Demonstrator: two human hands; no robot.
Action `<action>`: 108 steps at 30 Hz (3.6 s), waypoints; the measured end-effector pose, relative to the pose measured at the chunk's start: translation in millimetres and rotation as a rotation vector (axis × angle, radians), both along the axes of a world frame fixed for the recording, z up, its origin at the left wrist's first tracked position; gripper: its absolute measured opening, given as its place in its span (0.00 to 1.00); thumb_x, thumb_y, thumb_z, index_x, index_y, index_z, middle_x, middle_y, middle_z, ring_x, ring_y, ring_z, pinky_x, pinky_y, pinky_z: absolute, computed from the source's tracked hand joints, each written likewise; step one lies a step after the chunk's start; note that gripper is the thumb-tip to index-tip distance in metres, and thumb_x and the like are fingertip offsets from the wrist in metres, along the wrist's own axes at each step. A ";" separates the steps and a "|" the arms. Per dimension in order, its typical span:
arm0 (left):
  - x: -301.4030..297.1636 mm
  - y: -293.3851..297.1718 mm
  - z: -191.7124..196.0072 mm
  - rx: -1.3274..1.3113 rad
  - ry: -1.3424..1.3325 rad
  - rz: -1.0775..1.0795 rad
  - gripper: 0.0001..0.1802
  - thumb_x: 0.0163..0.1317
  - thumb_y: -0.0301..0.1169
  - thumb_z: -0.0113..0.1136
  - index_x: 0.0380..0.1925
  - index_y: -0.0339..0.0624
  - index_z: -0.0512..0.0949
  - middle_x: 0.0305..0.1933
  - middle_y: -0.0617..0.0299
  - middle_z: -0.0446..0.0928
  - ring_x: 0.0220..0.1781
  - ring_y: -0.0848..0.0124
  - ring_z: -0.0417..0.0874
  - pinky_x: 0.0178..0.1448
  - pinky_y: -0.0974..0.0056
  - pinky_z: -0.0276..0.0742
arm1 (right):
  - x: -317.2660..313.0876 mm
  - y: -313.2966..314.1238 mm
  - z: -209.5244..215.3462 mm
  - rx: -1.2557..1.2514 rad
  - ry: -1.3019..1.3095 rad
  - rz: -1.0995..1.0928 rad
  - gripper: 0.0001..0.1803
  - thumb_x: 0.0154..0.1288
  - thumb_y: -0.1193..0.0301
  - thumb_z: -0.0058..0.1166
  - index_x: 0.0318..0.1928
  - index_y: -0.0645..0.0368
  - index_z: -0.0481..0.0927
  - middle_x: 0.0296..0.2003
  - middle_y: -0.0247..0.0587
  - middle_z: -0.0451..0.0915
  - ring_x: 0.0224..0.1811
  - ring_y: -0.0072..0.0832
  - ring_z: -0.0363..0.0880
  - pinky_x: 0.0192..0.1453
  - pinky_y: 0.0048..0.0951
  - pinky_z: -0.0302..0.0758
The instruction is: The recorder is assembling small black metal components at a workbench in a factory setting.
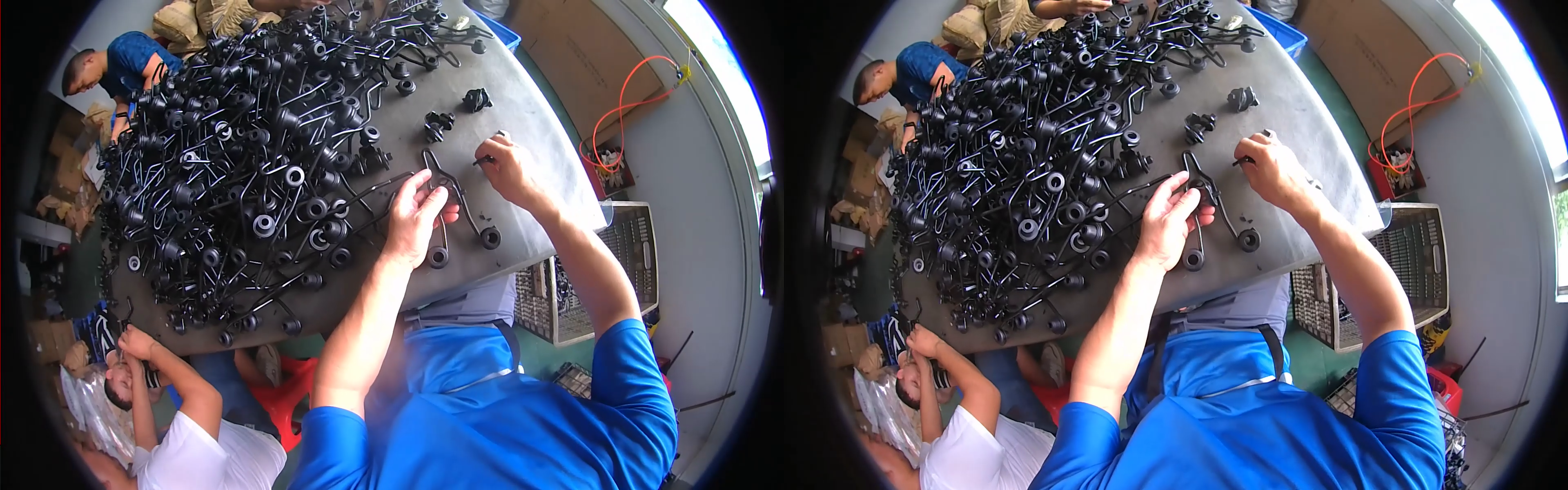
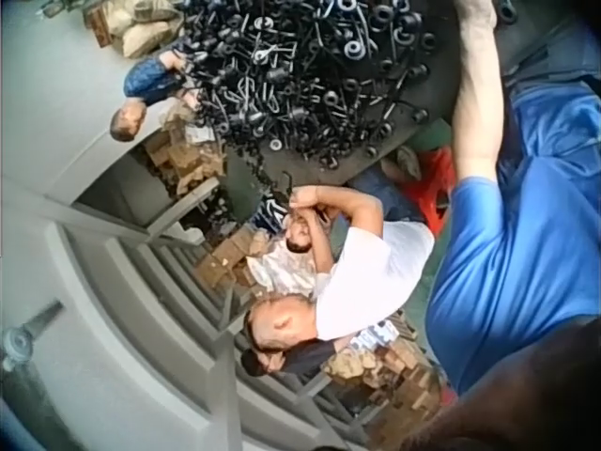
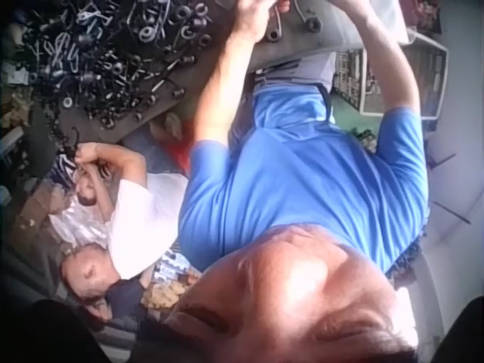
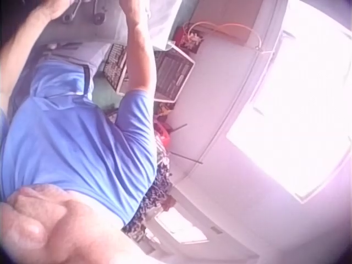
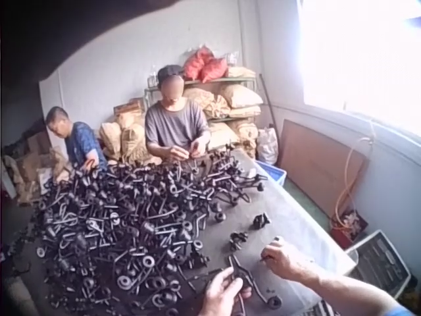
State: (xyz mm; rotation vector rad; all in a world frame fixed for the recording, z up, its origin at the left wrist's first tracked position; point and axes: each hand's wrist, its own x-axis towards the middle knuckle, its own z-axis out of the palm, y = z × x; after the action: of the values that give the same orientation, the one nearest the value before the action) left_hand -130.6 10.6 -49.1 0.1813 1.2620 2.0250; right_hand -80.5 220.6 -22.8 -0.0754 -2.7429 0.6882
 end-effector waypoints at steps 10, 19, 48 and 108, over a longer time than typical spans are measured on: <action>-2.0 -1.4 3.4 -0.004 -0.004 -0.034 0.30 0.66 0.28 0.54 0.65 0.33 0.57 0.44 0.53 0.77 0.39 0.66 0.81 0.44 0.62 0.80 | 7.0 10.9 -23.3 -0.892 0.129 -0.102 0.08 0.59 0.80 0.56 0.40 0.65 0.80 0.40 0.36 0.82 0.42 0.20 0.79 0.49 0.23 0.76; -1.2 -3.4 3.1 0.040 -0.051 -0.037 0.29 0.67 0.28 0.52 0.66 0.34 0.56 0.45 0.54 0.77 0.41 0.65 0.81 0.46 0.60 0.79 | 20.5 -37.2 -7.9 -1.158 -0.003 0.007 0.09 0.63 0.78 0.57 0.44 0.63 0.79 0.39 0.34 0.81 0.39 0.18 0.79 0.45 0.21 0.78; -9.1 6.8 21.4 -0.348 0.162 0.007 0.32 0.52 0.25 0.71 0.55 0.31 0.66 0.39 0.54 0.79 0.33 0.71 0.82 0.34 0.68 0.80 | 38.2 -62.3 14.8 -0.930 -0.188 -0.139 0.11 0.65 0.77 0.49 0.45 0.69 0.78 0.29 0.39 0.80 0.28 0.20 0.78 0.35 0.22 0.78; 4.0 7.7 -0.7 0.172 -0.416 -0.223 0.19 0.69 0.47 0.48 0.47 0.46 0.74 0.28 0.62 0.76 0.16 0.78 0.62 0.17 0.73 0.52 | 60.1 16.6 13.8 -0.162 -0.182 -0.210 0.14 0.54 0.71 0.62 0.42 0.60 0.81 0.34 0.48 0.80 0.32 0.38 0.80 0.39 0.35 0.77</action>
State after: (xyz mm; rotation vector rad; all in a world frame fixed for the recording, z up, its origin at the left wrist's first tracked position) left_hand -126.7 18.3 -49.8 -0.0202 0.7752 1.8548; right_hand -20.3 237.3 -8.9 -0.4778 -2.7875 0.8800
